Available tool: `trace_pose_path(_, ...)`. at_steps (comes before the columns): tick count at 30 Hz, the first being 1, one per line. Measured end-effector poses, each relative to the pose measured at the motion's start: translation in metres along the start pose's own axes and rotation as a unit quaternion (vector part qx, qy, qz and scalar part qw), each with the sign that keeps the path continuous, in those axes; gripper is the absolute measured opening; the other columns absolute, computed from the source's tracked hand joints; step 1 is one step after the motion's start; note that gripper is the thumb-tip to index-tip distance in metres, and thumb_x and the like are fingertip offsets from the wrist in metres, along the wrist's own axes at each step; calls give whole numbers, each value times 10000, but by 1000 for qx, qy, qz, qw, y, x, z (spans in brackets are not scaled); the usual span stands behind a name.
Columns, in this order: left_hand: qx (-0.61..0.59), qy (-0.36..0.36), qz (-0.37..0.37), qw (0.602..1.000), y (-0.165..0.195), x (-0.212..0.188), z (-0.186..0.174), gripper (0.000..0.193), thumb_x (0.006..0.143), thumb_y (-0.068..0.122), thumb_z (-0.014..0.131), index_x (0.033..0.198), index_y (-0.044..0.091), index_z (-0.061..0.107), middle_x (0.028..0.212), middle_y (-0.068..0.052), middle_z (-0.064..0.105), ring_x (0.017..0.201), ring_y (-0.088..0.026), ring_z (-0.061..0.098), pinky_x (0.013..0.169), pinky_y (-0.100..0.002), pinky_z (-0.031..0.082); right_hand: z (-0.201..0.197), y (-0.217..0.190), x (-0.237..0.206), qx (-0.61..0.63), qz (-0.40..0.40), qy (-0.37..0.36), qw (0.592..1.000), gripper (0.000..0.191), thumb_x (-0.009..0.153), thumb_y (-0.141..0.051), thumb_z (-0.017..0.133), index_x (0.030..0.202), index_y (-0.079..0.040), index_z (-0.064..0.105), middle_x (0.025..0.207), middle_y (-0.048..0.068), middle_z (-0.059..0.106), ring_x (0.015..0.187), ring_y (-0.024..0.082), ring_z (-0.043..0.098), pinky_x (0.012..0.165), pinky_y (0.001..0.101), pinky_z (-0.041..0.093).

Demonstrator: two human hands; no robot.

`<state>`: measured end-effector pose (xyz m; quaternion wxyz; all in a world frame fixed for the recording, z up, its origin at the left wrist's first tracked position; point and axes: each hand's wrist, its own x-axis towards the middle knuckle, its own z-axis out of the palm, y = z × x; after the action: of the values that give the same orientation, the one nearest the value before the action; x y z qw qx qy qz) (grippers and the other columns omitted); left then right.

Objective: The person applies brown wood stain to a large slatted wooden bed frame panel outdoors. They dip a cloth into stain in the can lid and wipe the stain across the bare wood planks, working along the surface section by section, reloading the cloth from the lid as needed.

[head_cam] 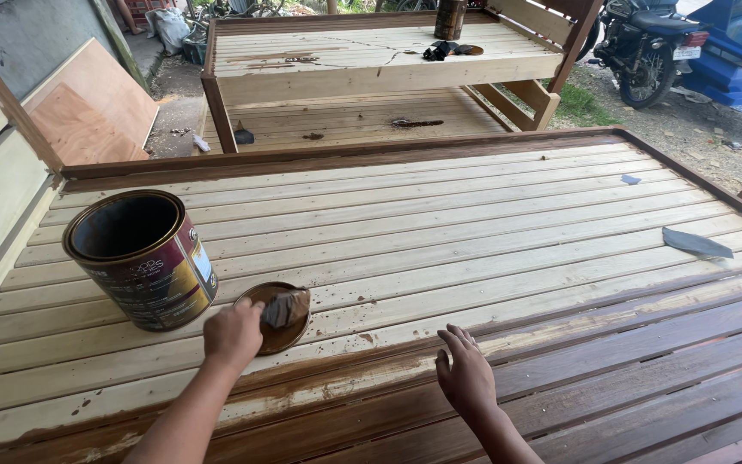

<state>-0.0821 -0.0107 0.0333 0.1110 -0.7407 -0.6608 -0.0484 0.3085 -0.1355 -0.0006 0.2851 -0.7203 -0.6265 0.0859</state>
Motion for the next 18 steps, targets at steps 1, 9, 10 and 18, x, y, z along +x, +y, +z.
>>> trace_pose_path(1,-10,-9,-11,1000,1,-6,8,257,1028,250,496,1036,189,745,955,-42,718,857,-262,731,697,-434,596,1,-1,0,4,0,-1,1000,396,928,-199,593,1309,-99,632,1474,97,554,1437,283,435,1162,409,382)
trace_pose_path(9,-11,-2,-28,1000,3,-13,15,312,876,190,593,1144,242,745,996,-30,732,917,-249,737,724,-417,608,9,-10,-1,-2,-31,-19,999,407,913,-185,600,1306,-83,623,1461,112,556,1413,303,448,1158,426,365)
trace_pose_path(10,-29,-39,-57,997,1,-10,8,346,884,191,593,1187,275,738,1015,-28,746,933,-247,740,751,-409,609,9,-12,-1,-4,-39,-19,999,405,917,-184,599,1308,-80,621,1457,116,557,1407,307,450,1163,433,356)
trace_pose_path(18,-44,-218,-80,972,-24,-3,-27,420,911,297,634,1314,407,684,1144,13,765,1052,-211,739,892,-383,598,9,-8,-4,10,-33,-24,999,399,918,-184,594,1301,-77,622,1462,112,562,1411,303,462,1176,425,355)
